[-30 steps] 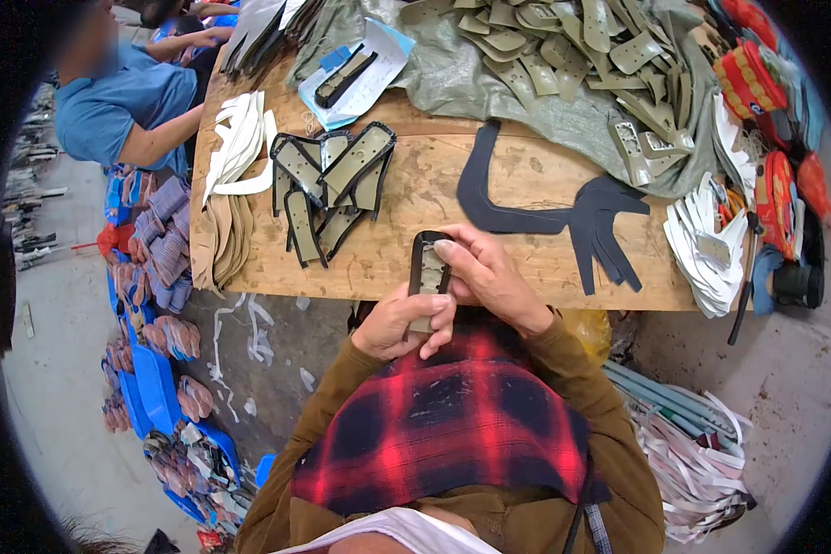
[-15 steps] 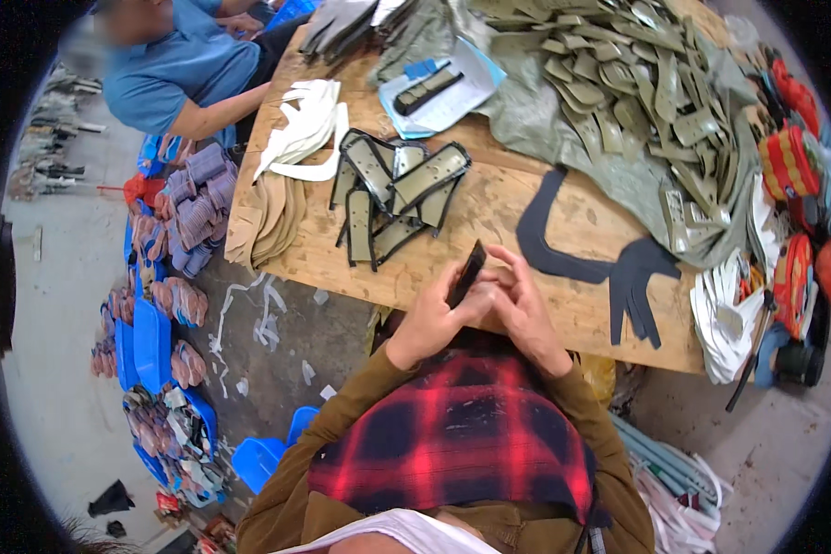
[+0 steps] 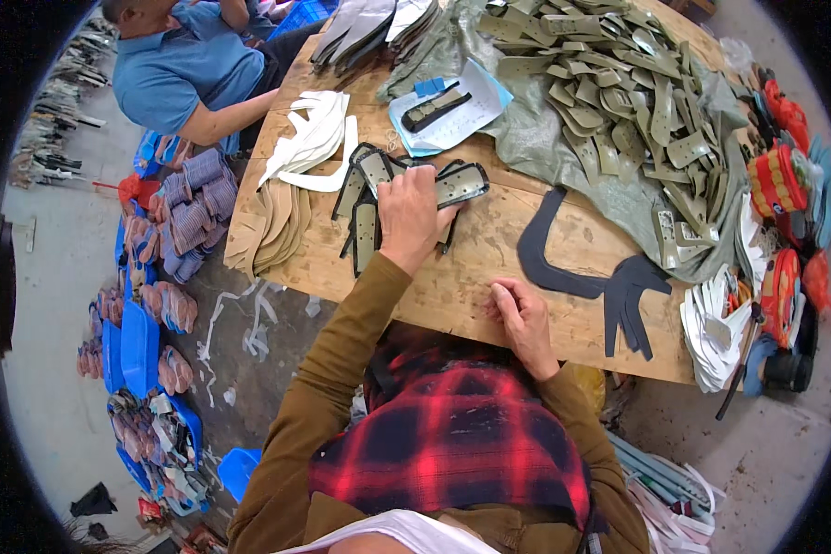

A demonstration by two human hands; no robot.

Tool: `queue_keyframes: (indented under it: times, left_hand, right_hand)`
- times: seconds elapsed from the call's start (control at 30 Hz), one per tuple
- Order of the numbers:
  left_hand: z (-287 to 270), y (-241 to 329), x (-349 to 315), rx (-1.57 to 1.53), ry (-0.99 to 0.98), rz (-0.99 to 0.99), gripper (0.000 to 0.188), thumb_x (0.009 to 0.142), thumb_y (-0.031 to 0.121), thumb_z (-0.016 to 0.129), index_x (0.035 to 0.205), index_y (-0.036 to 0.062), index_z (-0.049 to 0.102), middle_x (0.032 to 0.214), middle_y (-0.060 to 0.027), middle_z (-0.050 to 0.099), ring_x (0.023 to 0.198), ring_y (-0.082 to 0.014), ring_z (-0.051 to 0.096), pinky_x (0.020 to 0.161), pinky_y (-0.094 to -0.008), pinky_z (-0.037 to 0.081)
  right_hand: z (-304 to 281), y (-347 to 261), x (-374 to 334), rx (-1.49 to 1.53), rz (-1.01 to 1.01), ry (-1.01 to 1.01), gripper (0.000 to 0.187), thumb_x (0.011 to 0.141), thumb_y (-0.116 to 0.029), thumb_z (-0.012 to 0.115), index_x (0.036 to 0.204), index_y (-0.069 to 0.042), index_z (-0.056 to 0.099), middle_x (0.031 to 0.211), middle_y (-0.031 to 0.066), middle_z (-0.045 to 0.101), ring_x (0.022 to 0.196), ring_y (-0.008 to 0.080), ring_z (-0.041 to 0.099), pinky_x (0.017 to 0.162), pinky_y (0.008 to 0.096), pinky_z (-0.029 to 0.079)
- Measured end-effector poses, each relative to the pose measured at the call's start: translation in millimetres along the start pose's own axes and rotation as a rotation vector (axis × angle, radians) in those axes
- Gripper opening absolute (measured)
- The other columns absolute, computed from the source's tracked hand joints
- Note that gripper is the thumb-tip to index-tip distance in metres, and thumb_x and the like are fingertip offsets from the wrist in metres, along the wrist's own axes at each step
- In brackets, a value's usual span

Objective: The person assembles sandal components by hand, fitting a black strap into a beige sole piece. They repeatedly pick up a sole, insert the strap, and place the finished unit on a wooden table. Another person is visible working in the background.

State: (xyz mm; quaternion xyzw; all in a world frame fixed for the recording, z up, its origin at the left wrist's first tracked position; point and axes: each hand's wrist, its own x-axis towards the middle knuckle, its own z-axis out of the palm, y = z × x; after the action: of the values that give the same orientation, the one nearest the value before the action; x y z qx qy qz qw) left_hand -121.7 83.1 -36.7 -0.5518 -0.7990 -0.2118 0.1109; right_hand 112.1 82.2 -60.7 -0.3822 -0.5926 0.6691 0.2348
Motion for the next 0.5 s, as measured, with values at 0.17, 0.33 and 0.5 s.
queue_keyframes:
  times: [0.17, 0.33, 0.5]
  left_hand:
    - [-18.0, 30.7, -32.6, -0.207, -0.079, -0.043, 0.057, 0.071, 0.027, 0.081, 0.114, 0.0067, 0.049, 0.1, -0.0085, 0.056, 0.089, -0.0268, 0.056, 0.08, -0.0412, 0.038]
    - [-13.3, 62.7, -81.2, -0.27, -0.196, -0.043, 0.06, 0.077, 0.031, 0.076, 0.124, 0.0046, 0.049, 0.108, -0.0121, 0.056, 0.1, -0.028, 0.055, 0.084, -0.0413, 0.041]
    - [-44.1, 28.3, -76.8, -0.447, -0.122, -0.051, 0.057, 0.078, 0.04, 0.075, 0.118, 0.0042, 0.056, 0.107, -0.012, 0.056, 0.099, -0.0292, 0.056, 0.083, -0.0404, 0.043]
  right_hand:
    - [3.5, -7.3, 9.8, 0.356, 0.028, 0.031, 0.037, 0.102, -0.021, 0.053, 0.132, 0.0, 0.047, 0.096, 0.0069, 0.063, 0.078, 0.0101, 0.061, 0.068, 0.0241, 0.051]
    - [10.0, -7.7, 24.1, 0.365, 0.082, 0.017, 0.051, 0.101, -0.023, 0.053, 0.141, 0.0, 0.031, 0.104, 0.0083, 0.062, 0.082, 0.0117, 0.061, 0.067, 0.0234, 0.051]
    - [8.7, -27.5, 28.1, -0.389, 0.011, 0.115, 0.054, 0.097, -0.019, 0.058, 0.14, 0.0, 0.033, 0.083, 0.0086, 0.062, 0.069, 0.0145, 0.059, 0.058, 0.0285, 0.046]
